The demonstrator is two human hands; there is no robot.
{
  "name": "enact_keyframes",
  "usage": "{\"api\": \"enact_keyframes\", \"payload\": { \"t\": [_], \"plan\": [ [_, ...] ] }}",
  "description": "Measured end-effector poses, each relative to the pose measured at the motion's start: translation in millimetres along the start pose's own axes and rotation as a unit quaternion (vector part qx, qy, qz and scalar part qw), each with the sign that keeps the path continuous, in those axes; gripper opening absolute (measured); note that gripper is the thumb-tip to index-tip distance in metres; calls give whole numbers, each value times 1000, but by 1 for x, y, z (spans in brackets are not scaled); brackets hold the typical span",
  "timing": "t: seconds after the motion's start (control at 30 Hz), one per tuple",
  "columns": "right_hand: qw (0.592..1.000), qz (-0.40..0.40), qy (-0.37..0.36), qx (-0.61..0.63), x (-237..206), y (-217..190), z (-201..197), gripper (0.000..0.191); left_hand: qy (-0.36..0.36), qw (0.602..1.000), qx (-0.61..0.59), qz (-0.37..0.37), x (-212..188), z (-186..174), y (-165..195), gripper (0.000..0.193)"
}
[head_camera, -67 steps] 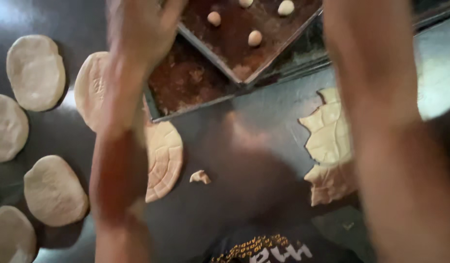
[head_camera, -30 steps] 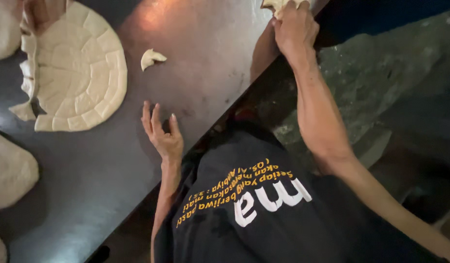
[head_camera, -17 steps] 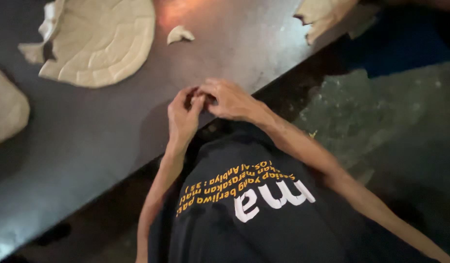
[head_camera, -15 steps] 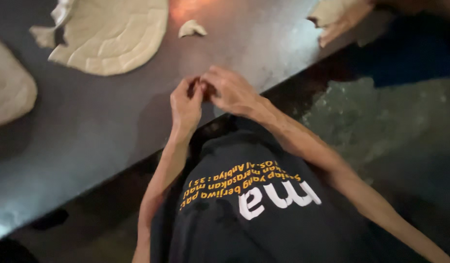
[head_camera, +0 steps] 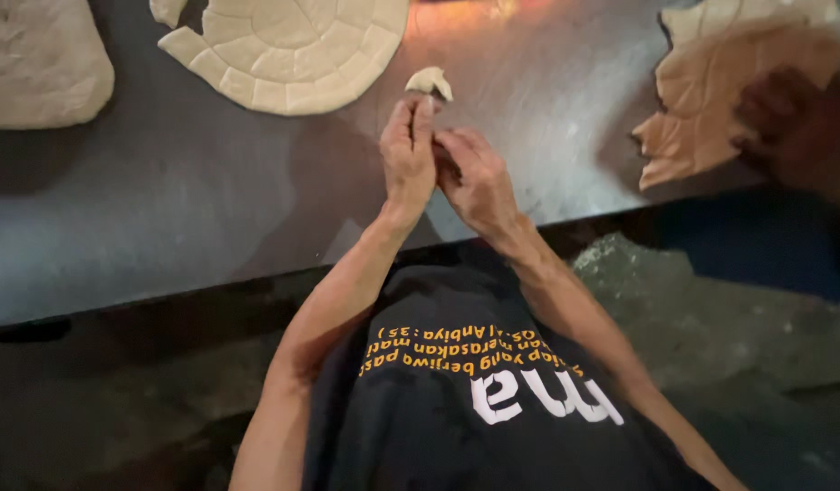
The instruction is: The person repeatedly picks up small pieces of dough from a metal table, rolls them into balls, and places them into a metal tray. The person also handles larger flat dough pieces on the table.
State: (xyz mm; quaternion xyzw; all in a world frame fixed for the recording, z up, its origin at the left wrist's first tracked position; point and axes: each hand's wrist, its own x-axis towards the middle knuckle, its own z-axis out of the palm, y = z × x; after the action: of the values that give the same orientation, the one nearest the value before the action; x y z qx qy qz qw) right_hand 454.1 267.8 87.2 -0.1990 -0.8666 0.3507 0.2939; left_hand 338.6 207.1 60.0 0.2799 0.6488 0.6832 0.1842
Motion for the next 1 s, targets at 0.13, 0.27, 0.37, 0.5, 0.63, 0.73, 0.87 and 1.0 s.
{"api": "enact_keyframes", "payload": {
  "t": [0.13, 0.27, 0.37, 0.5, 0.63, 0.73, 0.87, 1.0],
  "plan": [
    [899, 281, -104, 318, 9, 26, -21, 31, -36, 990, 122, -56, 24, 21, -30, 20],
    [779, 328, -285, 453, -13, 34, -72, 21, -25, 966, 250, 60, 31, 7, -26, 18],
    [950, 124, -210, 196, -45, 51, -110, 22, -171, 844, 479, 168, 23, -34, -2, 27],
    [964, 47, -137, -225, -38, 107, -128, 26, -217, 773, 543, 245, 37, -59, -4, 42],
    [974, -53, -8, -219, 11, 138, -56, 8, -195, 832, 475, 212, 41, -29, -44, 44],
    [989, 10, -100, -110, -7, 124, -24, 9, -226, 838, 446, 215, 11, -35, -46, 40],
    [989, -33, -141, -33, -44, 136, -65, 11, -272, 824, 444, 223, 0, -87, -20, 36],
    [977, -81, -22, -194, -10, 174, -60, 10, -211, 796, 482, 301, 38, -86, -37, 44]
  ]
}}
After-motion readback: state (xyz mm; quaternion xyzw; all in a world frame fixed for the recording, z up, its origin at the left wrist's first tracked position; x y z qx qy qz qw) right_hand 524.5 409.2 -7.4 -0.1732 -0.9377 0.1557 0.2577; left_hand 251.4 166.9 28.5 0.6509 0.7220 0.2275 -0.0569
